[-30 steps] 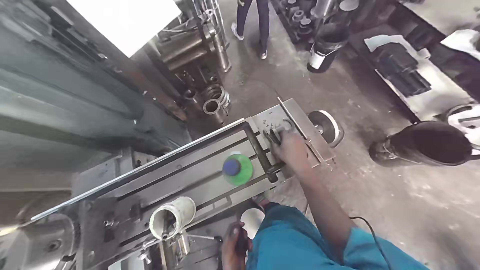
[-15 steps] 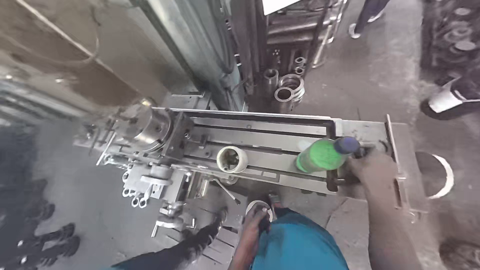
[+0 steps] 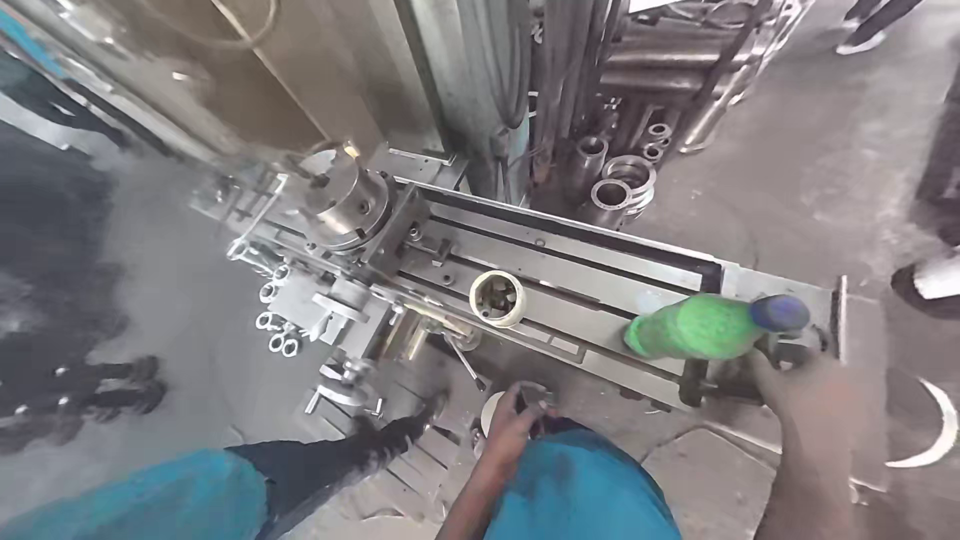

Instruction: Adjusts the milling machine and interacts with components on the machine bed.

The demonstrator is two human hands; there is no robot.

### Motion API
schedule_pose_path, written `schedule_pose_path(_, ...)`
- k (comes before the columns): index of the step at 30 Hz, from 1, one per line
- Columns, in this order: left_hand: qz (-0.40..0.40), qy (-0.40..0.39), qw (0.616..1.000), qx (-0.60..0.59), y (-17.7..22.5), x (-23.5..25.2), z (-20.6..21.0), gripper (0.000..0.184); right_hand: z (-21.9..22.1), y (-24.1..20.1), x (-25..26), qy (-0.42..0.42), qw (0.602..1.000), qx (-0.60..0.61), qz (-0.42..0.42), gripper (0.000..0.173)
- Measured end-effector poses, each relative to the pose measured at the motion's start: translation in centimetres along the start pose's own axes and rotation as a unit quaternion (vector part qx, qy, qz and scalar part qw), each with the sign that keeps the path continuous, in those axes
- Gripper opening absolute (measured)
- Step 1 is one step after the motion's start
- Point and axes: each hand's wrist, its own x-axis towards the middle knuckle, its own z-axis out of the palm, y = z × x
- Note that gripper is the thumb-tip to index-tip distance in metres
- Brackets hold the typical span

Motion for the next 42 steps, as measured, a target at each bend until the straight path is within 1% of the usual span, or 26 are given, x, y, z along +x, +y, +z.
schedule_pose_path(2, 0.045, 0.01, 0.987, 0.153, 1.1, 0.9, 0.7, 0.034, -0.2, 0.0, -0.9, 0.035, 0.998, 0.043, -0.015, 0.047)
schedule_pose_path(4, 0.119, 0.01, 0.945, 0.304, 2.7, 2.5, 2.2, 0.042, -0.5, -0.4, -2.0, 0.089, 0.993, 0.07, -0.018, 0.042)
schedule_pose_path(5, 0.164, 0.008, 0.92, 0.356, 3.4, 3.6, 3.2, 0.046, -0.6, -0.2, -2.4, 0.114, 0.99, 0.082, -0.023, 0.039)
schedule_pose_path(6, 0.208, 0.013, 0.896, 0.393, 3.8, 4.9, 4.3, 0.046, -0.8, -0.1, -2.6, 0.133, 0.986, 0.093, -0.026, 0.037)
schedule_pose_path(8, 0.269, 0.022, 0.851, 0.451, 4.5, 8.0, 5.5, 0.039, -1.1, -0.2, -2.6, 0.145, 0.981, 0.123, -0.029, 0.032)
schedule_pose_path(11, 0.287, 0.031, 0.785, 0.548, 5.1, 11.9, 6.0, 0.036, -1.4, -0.1, -2.4, 0.165, 0.973, 0.155, -0.038, 0.03)
schedule_pose_path(14, 0.328, 0.014, 0.684, 0.651, 3.6, 13.8, 5.5, 0.045, -1.9, 0.7, -3.0, 0.175, 0.968, 0.172, -0.043, 0.028)
schedule_pose_path(15, 0.333, -0.001, 0.665, 0.668, 2.9, 14.1, 5.3, 0.047, -1.9, 1.1, -3.3, 0.18, 0.968, 0.171, -0.041, 0.028)
schedule_pose_path(16, 0.335, -0.013, 0.657, 0.675, 2.5, 14.2, 5.1, 0.047, -1.9, 1.4, -3.6, 0.185, 0.968, 0.166, -0.035, 0.028)
schedule_pose_path(18, 0.347, -0.031, 0.661, 0.664, 2.2, 14.4, 4.6, 0.046, -1.9, 1.9, -4.1, 0.202, 0.964, 0.171, -0.026, 0.029)
schedule_pose_path(20, 0.363, -0.041, 0.679, 0.637, 2.2, 14.4, 4.2, 0.048, -2.2, 2.1, -4.6, 0.232, 0.957, 0.172, -0.038, 0.028)
schedule_pose_path(23, 0.354, -0.055, 0.71, 0.606, 2.4, 14.5, 3.8, 0.055, -3.0, 1.5, -5.3, 0.307, 0.924, 0.196, -0.117, 0.028)
schedule_pose_path(25, 0.353, -0.058, 0.739, 0.571, 2.4, 14.4, 3.5, 0.06, -3.5, 0.7, -5.7, 0.336, 0.899, 0.222, -0.174, 0.026)
schedule_pose_path(26, 0.373, -0.048, 0.754, 0.538, 2.2, 14.1, 3.1, 0.059, -3.7, 0.2, -6.0, 0.342, 0.888, 0.237, -0.195, 0.024)
schedule_pose_path(27, 0.411, -0.032, 0.76, 0.502, 1.9, 13.6, 2.6, 0.055, -3.8, -0.3, -6.2, 0.346, 0.884, 0.247, -0.194, 0.024)
schedule_pose_path(28, 0.455, -0.013, 0.756, 0.469, 1.5, 12.9, 2.6, 0.049, -4.3, -0.5, -6.3, 0.353, 0.885, 0.252, -0.168, 0.025)
schedule_pose_path(29, 0.488, 0.009, 0.752, 0.444, 1.1, 11.7, 2.3, 0.043, -4.6, -0.5, -6.4, 0.357, 0.891, 0.252, -0.122, 0.027)
schedule_pose_path(30, 0.505, 0.03, 0.75, 0.427, 0.8, 10.2, 1.9, 0.036, -5.1, -0.1, -6.1, 0.348, 0.902, 0.244, -0.076, 0.028)
schedule_pose_path(32, 0.499, 0.103, 0.765, 0.393, 0.0, 7.4, 0.5, 0.029, -5.9, 1.2, -5.2, 0.278, 0.938, 0.205, -0.007, 0.024)
schedule_pose_path(33, 0.479, 0.154, 0.782, 0.37, -0.3, 6.3, -0.2, 0.028, -6.2, 1.8, -4.8, 0.226, 0.958, 0.177, 0.02, 0.027)
schedule_pose_path(34, 0.445, 0.21, 0.796, 0.352, -0.3, 5.4, -0.7, 0.031, -6.3, 2.3, -4.5, 0.174, 0.973, 0.149, 0.042, 0.033)
schedule_pose_path(35, 0.404, 0.261, 0.809, 0.339, 0.2, 4.8, -0.9, 0.039, -6.1, 2.7, -4.3, 0.132, 0.982, 0.127, 0.053, 0.034)
schedule_pose_path(36, 0.361, 0.291, 0.826, 0.32, 1.1, 4.4, -1.1, 0.049, -5.7, 2.9, -4.1, 0.097, 0.988, 0.112, 0.053, 0.031)
schedule_pose_path(38, 0.323, 0.317, 0.842, 0.295, 2.9, 4.6, -1.6, 0.066, -4.9, 3.2, -3.7, 0.039, 0.993, 0.093, 0.059, 0.024)
schedule_pose_path(40, 0.295, 0.314, 0.856, 0.286, 4.2, 5.5, -2.4, 0.084, -3.8, 4.0, -2.5, -0.002, 0.995, 0.074, 0.066, 0.022)
schedule_pose_path(42, 0.288, 0.292, 0.857, 0.312, 4.9, 6.8, -3.6, 0.101, -2.9, 4.7, -1.2, -0.029, 0.995, 0.06, 0.076, 0.024)
